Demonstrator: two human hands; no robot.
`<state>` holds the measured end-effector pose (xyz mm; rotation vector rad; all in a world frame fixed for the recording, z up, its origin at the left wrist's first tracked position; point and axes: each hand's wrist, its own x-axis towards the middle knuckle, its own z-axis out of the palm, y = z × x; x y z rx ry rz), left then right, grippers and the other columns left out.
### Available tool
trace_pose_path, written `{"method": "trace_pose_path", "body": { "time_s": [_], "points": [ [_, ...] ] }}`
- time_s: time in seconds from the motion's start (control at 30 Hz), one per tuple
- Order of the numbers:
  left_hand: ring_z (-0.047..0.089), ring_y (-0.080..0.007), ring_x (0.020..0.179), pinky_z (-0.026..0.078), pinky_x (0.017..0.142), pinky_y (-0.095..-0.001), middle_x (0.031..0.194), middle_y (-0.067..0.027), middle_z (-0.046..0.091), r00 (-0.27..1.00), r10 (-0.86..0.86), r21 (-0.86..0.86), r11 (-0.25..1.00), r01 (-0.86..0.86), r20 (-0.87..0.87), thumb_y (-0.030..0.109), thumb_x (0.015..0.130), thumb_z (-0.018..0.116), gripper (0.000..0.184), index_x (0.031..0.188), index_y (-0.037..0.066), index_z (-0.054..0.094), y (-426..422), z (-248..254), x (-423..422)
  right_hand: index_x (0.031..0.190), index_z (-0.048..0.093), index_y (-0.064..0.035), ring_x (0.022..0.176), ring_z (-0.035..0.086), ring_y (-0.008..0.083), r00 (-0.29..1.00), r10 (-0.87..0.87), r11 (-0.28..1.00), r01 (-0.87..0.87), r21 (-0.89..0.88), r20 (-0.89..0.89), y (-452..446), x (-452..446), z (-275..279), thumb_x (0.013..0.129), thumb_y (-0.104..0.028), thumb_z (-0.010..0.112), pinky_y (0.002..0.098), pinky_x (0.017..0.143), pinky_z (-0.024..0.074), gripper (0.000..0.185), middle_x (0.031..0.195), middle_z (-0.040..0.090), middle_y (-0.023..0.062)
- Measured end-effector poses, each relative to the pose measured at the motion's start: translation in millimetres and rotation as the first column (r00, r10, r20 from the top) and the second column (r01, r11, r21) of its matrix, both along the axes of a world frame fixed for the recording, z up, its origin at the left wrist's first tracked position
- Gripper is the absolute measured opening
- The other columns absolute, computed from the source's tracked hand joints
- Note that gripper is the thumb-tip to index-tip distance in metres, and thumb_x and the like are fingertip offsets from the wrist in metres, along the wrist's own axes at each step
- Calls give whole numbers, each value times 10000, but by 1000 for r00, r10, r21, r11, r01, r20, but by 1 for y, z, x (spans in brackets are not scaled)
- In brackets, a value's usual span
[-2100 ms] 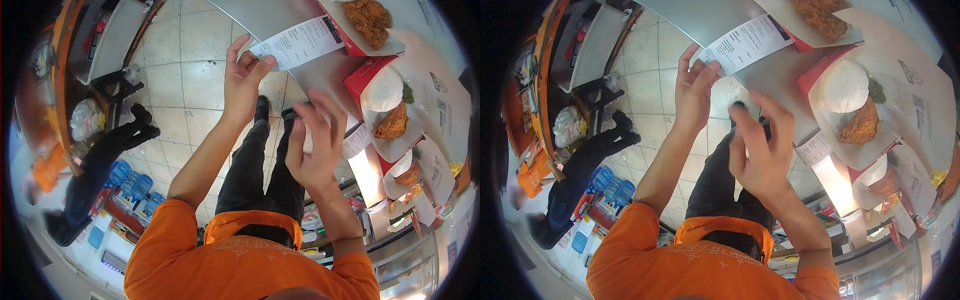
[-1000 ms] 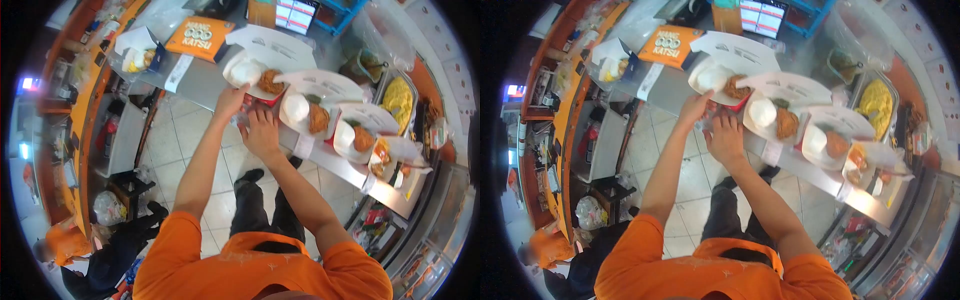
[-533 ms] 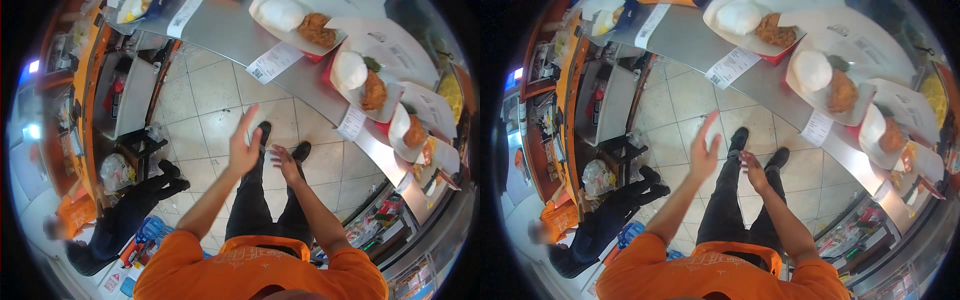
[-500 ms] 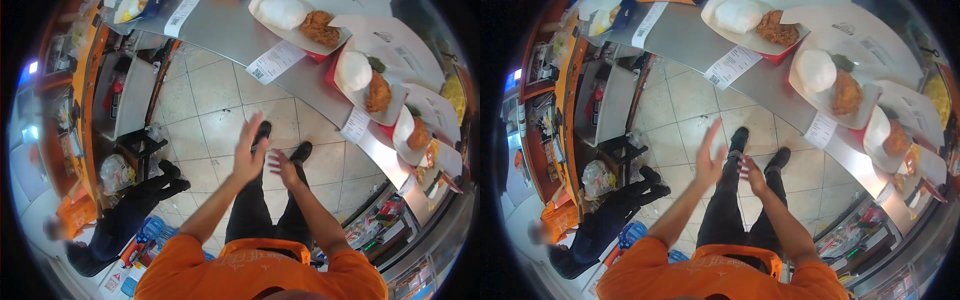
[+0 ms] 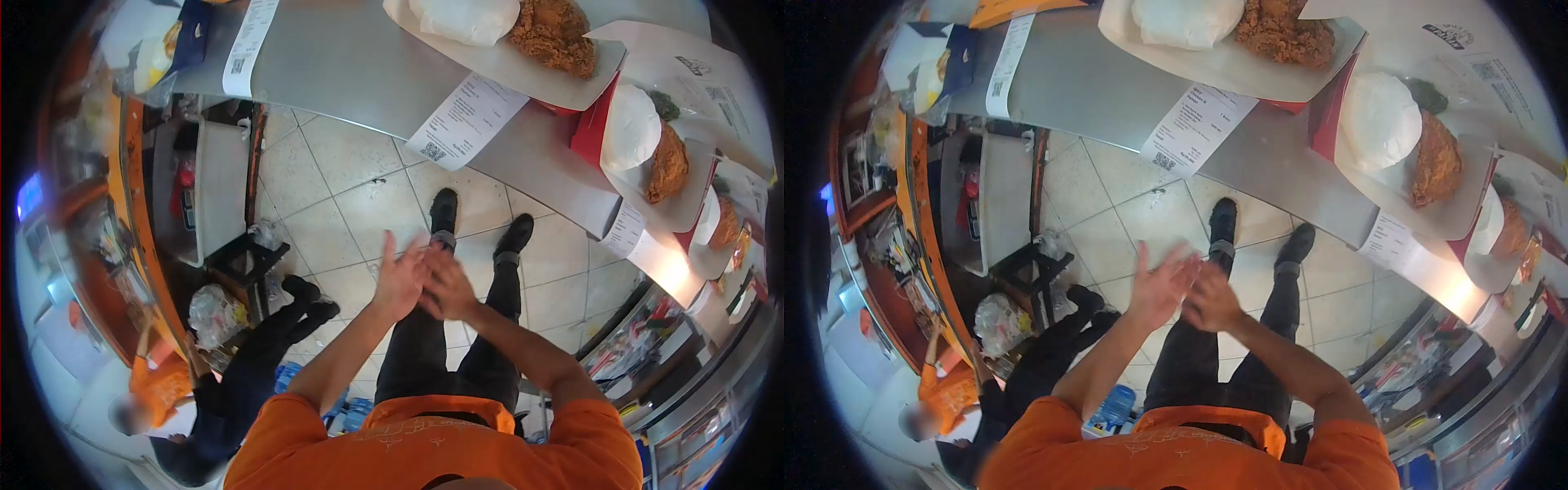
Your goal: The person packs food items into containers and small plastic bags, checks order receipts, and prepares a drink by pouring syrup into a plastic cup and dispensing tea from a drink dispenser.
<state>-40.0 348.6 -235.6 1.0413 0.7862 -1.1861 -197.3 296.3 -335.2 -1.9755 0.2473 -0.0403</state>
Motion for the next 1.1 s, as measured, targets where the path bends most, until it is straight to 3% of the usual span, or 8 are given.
{"method": "trace_pose_path", "body": {
  "time_s": [0.1, 0.37, 0.57, 0.77, 0.87, 0.97, 1.07, 1.1],
  "points": [
    [233, -342, 1456, 113, 1201, -433, 1572, -198, 249, 839, -76, 4, 996, 87, 540, 668, 962, 290, 851, 1519, 25, 252, -10, 22, 44, 1418, 455, -89, 1374, 391, 357, 272, 195, 970, 90, 226, -942, -15, 22, -22, 852, -351, 690, 527, 1090, 336, 666, 1463, 424, 207],
    [217, -363, 1462, 76, 1181, -512, 1568, -215, 251, -235, -691, 675, 475, 565, 684, 483, 1022, 299, 674, 1537, 55, 229, 35, -77, 26, 1296, 558, -81, 1038, 664, 335, 868, -42, 665, 394, 634, -495, 26, 87, -41, 879, -319, 651, 426, 888, 520, 488, 1237, 634, 174],
    [482, -366, 1304, 353, 1094, -441, 1415, -219, 495, 206, -889, 587, 429, 687, 408, 516, 1013, 369, 633, 1436, 49, 431, 115, -203, 60, 1207, 616, -99, 1089, 632, 341, 694, -64, 963, 232, 138, -717, -27, 75, -98, 915, -333, 567, 441, 939, 507, 378, 1178, 657, 172],
    [565, -280, 1224, 419, 1023, -490, 1310, -103, 610, -876, -460, 428, -827, 365, -142, 539, 886, 577, 580, 1291, 124, 587, 134, -256, 152, 1092, 674, -124, 1037, 658, 317, 424, -32, 950, -267, -159, -905, -94, -70, -147, 837, -273, 606, 441, 903, 513, 303, 1065, 699, 147],
    [593, -266, 1166, 462, 977, -476, 1247, -65, 646, -314, -887, 593, -59, 803, 338, 437, 942, 565, 450, 1290, 152, 570, 138, -302, 211, 1069, 667, -144, 1010, 664, 311, 403, -242, 954, 264, -142, -883, -123, -151, -177, 878, -306, 630, 450, 884, 519, 252, 1059, 701, 140],
    [575, -269, 1177, 453, 1024, -477, 1249, -92, 617, 971, -216, 196, 961, 193, 101, 414, 1017, 416, 410, 1356, 195, 489, 78, -240, 226, 1273, 542, -174, 1023, 644, 250, 109, -352, -238, 950, 202, -930, -148, -198, -168, 894, -274, 590, 405, 877, 516, 395, 1125, 662, 126],
    [598, -274, 1161, 459, 1028, -458, 1122, -133, 660, 742, -588, -45, 773, 632, 321, 428, 983, 504, 454, 1359, 174, 494, 118, -320, 214, 1309, 524, -183, 1102, 607, 277, -56, -423, 657, 668, -349, -904, -134, -225, -212, 859, -277, 618, 442, 946, 485, 469, 1241, 606, 144],
    [600, -308, 1168, 440, 1030, -486, 1145, -144, 676, -110, -983, 267, -67, 961, 149, 461, 887, 644, 586, 1363, 146, 510, 96, -316, 205, 1311, 520, -180, 1053, 628, 277, 157, -235, 913, 373, -163, -959, -122, -199, -196, 843, -262, 631, 450, 928, 497, 488, 1150, 634, 151]
  ]
}}
